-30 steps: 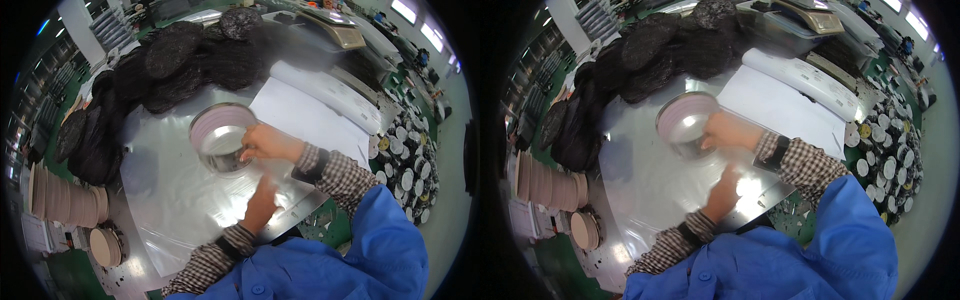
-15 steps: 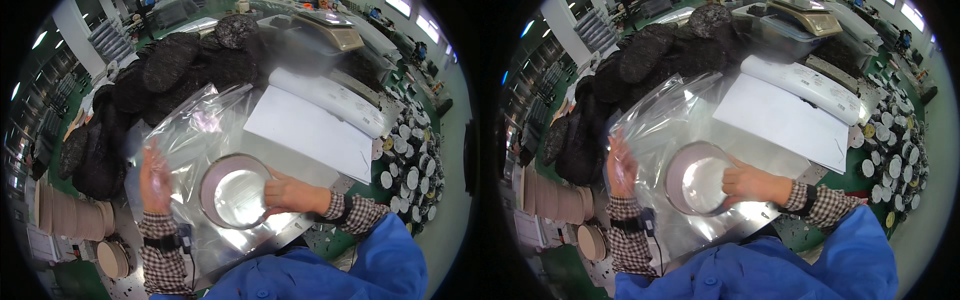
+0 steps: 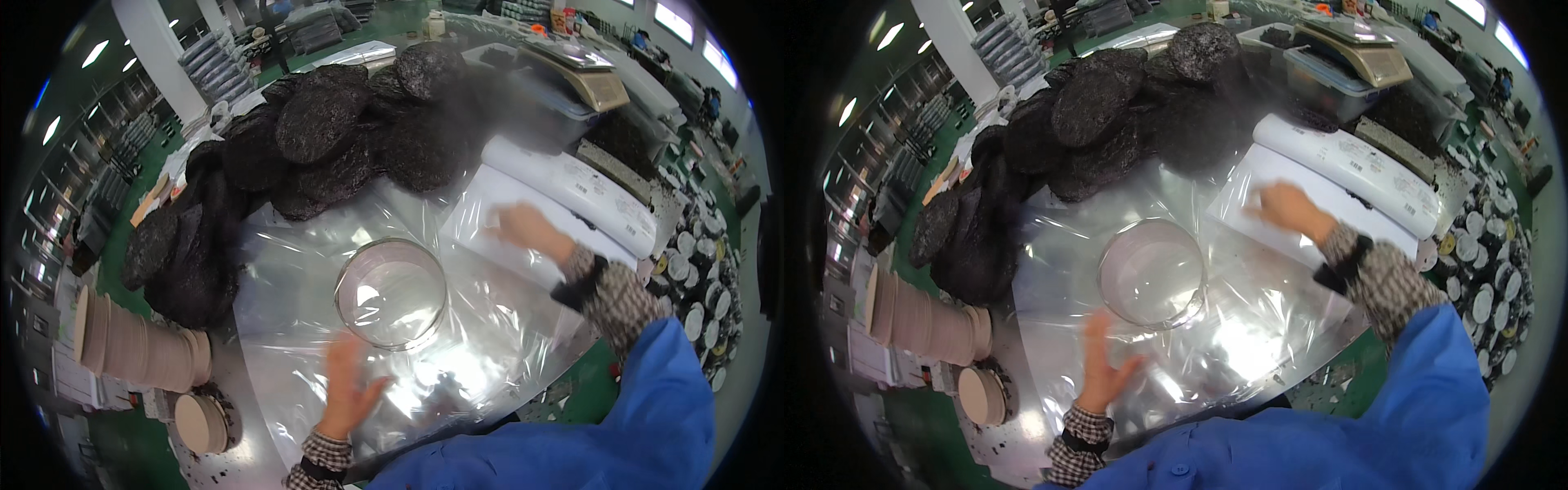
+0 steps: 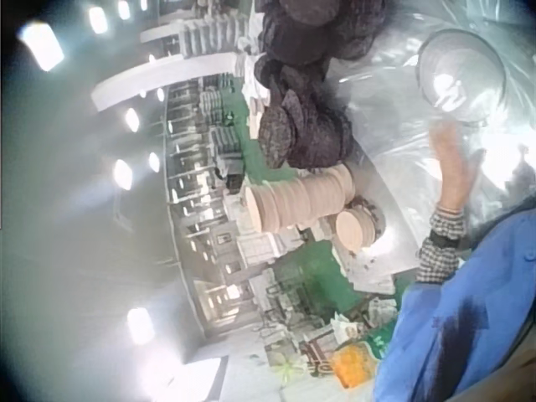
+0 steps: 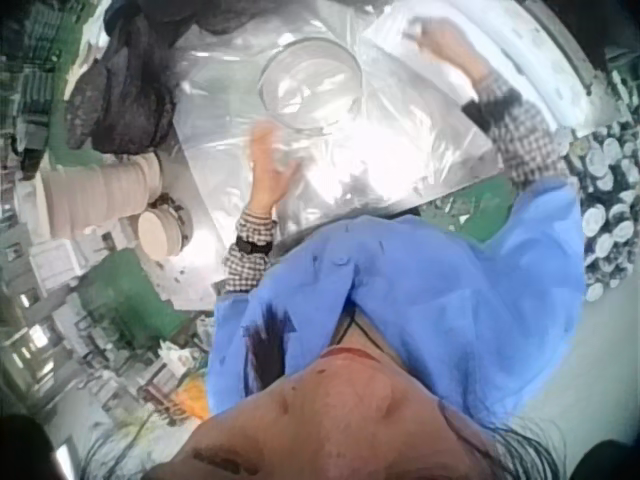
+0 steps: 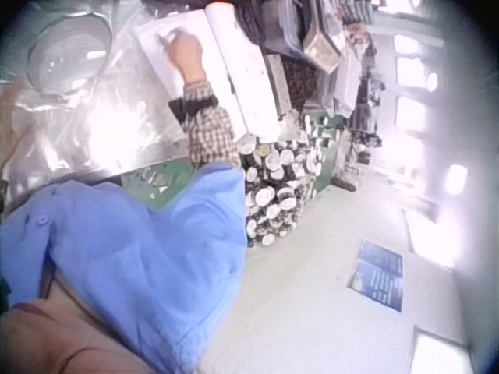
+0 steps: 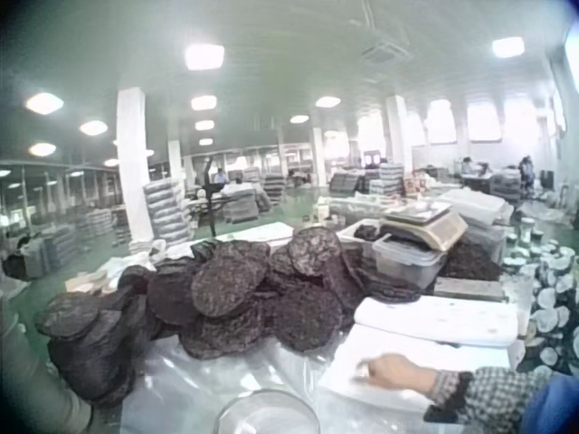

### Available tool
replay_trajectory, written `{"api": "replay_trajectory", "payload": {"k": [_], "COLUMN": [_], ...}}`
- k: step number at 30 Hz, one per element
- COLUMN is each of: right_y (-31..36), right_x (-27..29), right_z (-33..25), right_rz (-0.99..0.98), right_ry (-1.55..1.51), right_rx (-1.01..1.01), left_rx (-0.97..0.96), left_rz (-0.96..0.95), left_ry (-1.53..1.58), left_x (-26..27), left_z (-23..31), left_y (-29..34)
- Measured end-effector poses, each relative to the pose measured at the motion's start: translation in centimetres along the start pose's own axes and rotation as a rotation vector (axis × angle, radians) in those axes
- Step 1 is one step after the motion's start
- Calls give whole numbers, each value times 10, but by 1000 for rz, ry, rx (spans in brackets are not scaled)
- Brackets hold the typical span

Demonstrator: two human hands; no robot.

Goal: The person repeatedly picks up dark, round, textured objects from a pile and places them into a circular metal mold on a stainless steel table. They cover the object with a sheet of clear plastic wrap, press it down, and then place a white paper sheet on top. The person then lifts the mold to remove the wrapped item and places it aside, repeating the process with new items.

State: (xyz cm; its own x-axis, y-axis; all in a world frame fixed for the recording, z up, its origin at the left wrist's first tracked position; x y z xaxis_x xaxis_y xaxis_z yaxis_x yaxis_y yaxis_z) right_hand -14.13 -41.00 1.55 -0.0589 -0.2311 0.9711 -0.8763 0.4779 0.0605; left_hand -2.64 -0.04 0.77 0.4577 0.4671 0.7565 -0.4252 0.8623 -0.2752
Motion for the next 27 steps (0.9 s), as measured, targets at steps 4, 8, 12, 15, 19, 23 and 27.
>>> {"api": "replay_trajectory", "payload": {"k": [4, 8, 12, 15, 19, 23, 27], "right_y": [-128, -188, -131, -73, -50, -38, -51], "right_x": [3, -21, 36, 25, -43, -30, -51], "right_z": [37, 35, -44, -31, 28, 19, 48], "right_rz": [434, 451, 957, 863, 90, 75, 284], "right_ry": [-997, -1149, -266, 189, 47, -136, -126], "right_rx": [-268, -373, 132, 281, 178, 274, 87], "left_rx": [416, 424, 477, 671, 1038, 1002, 875], "left_rz": [-277, -441, -243, 98, 81, 130, 288], "left_ry": [-539, -357, -319, -759, -826, -776, -726], "left_x": [-39, -12, 100, 168, 193, 192, 225], "left_z": [-57, -59, -110, -157, -216, -217, -196], "left_y": [88, 139, 154, 151, 180, 174, 149]}}
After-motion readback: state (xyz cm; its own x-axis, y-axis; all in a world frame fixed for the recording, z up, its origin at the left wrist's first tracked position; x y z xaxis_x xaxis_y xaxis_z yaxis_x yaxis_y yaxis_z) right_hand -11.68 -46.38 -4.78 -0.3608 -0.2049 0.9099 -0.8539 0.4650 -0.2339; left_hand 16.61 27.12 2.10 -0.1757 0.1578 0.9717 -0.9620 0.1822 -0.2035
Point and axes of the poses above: each hand's wrist, its own y-axis away from the middle knuckle, its own x-axis out of the back of the hand, z = x × y, the point moved 3 cm from there along -y, towards the middle knuckle
